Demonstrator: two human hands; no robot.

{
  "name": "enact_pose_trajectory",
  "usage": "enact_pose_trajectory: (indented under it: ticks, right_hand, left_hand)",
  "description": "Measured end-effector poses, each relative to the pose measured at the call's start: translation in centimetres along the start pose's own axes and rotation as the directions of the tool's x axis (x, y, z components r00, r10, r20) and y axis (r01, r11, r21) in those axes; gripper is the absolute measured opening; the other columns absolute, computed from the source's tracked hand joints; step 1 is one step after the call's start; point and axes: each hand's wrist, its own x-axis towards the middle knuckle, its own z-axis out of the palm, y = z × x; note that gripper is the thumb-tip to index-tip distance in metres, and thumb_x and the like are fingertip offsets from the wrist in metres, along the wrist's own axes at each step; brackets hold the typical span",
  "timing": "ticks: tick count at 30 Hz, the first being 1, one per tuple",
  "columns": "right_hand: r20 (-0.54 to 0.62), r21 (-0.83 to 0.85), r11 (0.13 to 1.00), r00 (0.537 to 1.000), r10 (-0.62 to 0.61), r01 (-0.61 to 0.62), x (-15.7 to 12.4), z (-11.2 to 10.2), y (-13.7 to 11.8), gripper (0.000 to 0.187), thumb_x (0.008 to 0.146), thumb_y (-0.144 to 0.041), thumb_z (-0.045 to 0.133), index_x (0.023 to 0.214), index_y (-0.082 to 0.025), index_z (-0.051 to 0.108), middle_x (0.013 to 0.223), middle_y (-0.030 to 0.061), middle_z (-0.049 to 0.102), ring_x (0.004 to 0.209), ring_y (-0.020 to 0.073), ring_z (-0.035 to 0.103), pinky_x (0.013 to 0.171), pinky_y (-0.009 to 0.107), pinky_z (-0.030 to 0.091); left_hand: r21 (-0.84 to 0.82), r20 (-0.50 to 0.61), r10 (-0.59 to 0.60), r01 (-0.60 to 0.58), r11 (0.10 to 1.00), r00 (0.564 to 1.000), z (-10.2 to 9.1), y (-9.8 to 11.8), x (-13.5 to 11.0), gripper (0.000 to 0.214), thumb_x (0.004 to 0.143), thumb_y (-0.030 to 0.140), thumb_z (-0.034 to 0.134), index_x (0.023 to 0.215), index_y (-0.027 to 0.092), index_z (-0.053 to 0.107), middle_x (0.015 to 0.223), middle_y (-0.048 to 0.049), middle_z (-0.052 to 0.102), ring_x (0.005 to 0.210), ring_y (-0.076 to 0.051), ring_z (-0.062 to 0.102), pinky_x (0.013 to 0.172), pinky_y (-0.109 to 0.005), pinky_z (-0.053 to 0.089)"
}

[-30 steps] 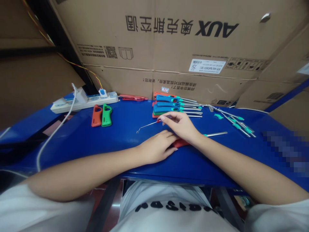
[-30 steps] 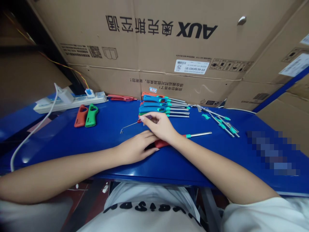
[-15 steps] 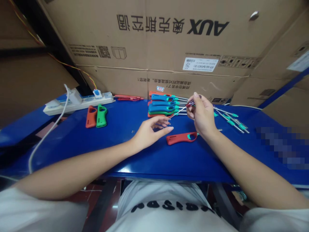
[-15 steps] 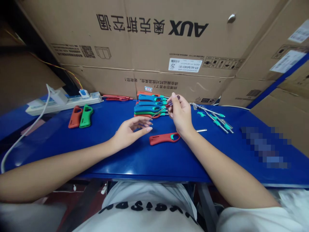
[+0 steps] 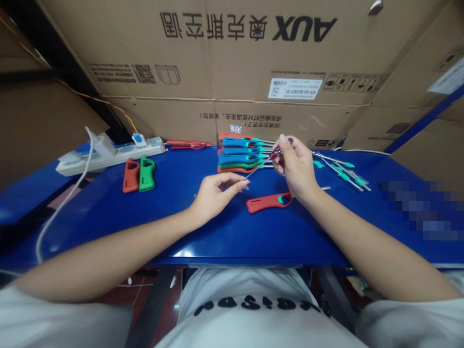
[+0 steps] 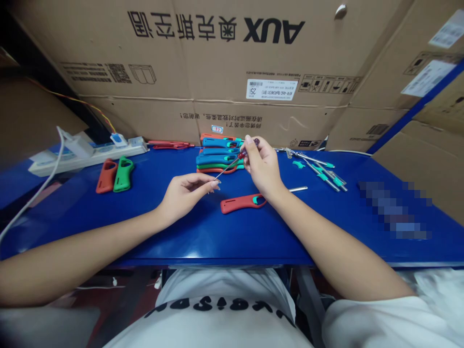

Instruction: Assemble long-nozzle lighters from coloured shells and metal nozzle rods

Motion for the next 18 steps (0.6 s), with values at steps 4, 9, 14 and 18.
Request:
enact_pose_trajectory:
  ticks: [4,9,14,18]
  right_hand:
    - [0.037,0.018,0.998,0.998,-0.058,0.057,-0.06,-0.03,-0.19,0.045,0.089,-0.066,0.059,0.078,-0.024,0.051,0.057,-0.0065,0.044,0.042,0.0066,0.037,0.041,0.023,0.028]
    - [0.045,0.044,0.995,0.994,-0.095,0.093,0.03,-0.03,0.02,0.048,0.087,-0.069,0.06,0.079,-0.023,0.051,0.056,-0.0081,0.042,0.04,0.0055,0.037,0.038,0.021,0.029]
    - [0.046,0.095,0.99,0.993,-0.108,0.103,0.11,-0.01,0.41,0.046,0.088,-0.067,0.062,0.077,-0.022,0.052,0.057,-0.0079,0.042,0.04,0.0054,0.039,0.036,0.02,0.029]
    - [0.03,0.096,0.989,0.993,-0.118,0.114,0.06,0.01,0.46,0.046,0.088,-0.065,0.062,0.076,-0.022,0.051,0.057,-0.0079,0.042,0.039,0.0054,0.039,0.036,0.02,0.029]
  left_hand:
    - [-0.034,-0.001,-0.017,0.017,0.999,1.0,0.03,0.0,0.08,0.032,0.084,0.045,0.075,0.091,0.014,0.076,0.085,-0.0073,0.079,0.077,-0.019,0.073,0.073,-0.029,0.06]
    - [-0.07,0.003,-0.03,0.031,0.997,1.0,0.05,-0.03,0.23,0.032,0.086,0.046,0.073,0.092,0.014,0.077,0.084,-0.0066,0.078,0.073,-0.015,0.071,0.07,-0.025,0.058]
    - [-0.085,0.02,-0.03,0.032,0.996,0.999,0.06,0.15,0.27,0.034,0.085,0.047,0.073,0.091,0.015,0.077,0.085,-0.0066,0.079,0.073,-0.015,0.071,0.071,-0.026,0.058]
    - [-0.082,0.021,-0.049,0.051,0.995,0.999,0.05,0.17,0.26,0.034,0.081,0.048,0.077,0.089,0.015,0.077,0.084,-0.0069,0.079,0.074,-0.017,0.072,0.07,-0.027,0.059]
